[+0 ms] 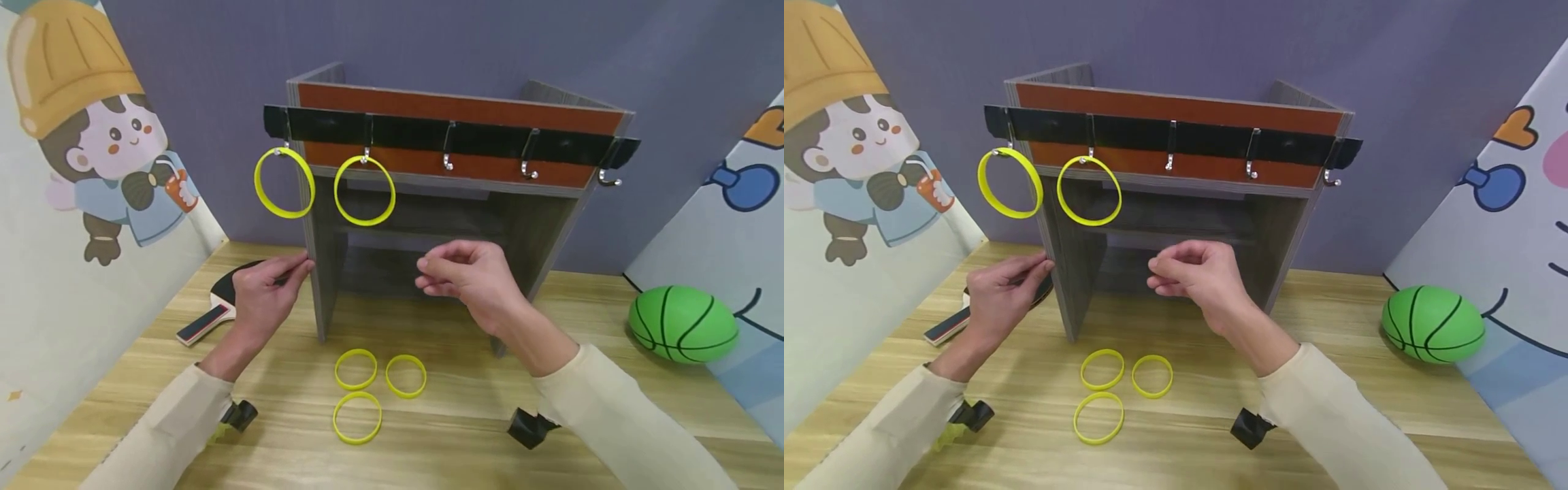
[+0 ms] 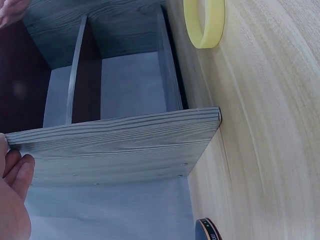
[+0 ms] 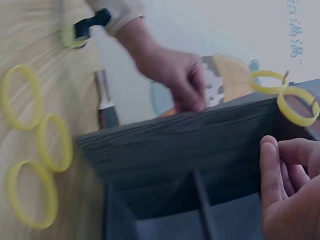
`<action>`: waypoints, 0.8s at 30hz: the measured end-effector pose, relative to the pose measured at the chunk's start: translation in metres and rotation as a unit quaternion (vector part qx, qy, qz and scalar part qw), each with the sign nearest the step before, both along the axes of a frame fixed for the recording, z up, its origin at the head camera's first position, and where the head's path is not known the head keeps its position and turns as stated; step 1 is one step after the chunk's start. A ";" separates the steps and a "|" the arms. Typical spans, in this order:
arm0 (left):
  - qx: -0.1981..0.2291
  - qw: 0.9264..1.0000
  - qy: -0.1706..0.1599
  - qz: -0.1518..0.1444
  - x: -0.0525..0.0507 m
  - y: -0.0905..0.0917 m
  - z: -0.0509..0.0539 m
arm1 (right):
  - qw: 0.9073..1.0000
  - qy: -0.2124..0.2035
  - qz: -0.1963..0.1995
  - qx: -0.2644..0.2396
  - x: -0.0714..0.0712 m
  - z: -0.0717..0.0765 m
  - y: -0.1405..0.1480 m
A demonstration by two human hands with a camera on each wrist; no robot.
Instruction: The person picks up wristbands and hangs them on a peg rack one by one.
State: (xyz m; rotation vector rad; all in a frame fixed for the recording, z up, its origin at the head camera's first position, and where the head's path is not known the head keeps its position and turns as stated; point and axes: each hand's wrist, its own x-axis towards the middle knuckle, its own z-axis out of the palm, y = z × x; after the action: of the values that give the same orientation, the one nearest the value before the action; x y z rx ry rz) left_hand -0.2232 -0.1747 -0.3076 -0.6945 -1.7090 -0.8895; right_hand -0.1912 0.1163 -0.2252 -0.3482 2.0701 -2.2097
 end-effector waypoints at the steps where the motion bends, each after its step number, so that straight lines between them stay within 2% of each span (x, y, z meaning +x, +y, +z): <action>1: 0.001 1.000 0.000 -0.001 -0.001 0.000 0.000 | 1.000 0.000 0.004 0.007 0.001 -0.005 0.004; 9: 0.011 1.000 -0.008 0.001 0.000 0.000 0.000 | 0.993 0.004 0.047 0.109 0.006 -0.050 0.020; 16: 0.009 1.000 -0.011 0.010 0.001 0.000 0.000 | 0.987 -0.005 0.074 0.145 0.010 -0.078 0.026; 24: 0.006 1.000 -0.010 0.009 0.000 0.000 0.000 | 0.981 -0.056 0.098 0.159 0.013 -0.111 0.034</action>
State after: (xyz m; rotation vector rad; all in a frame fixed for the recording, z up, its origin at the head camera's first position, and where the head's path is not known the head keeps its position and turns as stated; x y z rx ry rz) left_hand -0.2228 -0.1743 -0.3073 -0.6619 -1.7240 -0.8962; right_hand -0.1785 0.1507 -0.3361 -0.3688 2.1758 -1.7139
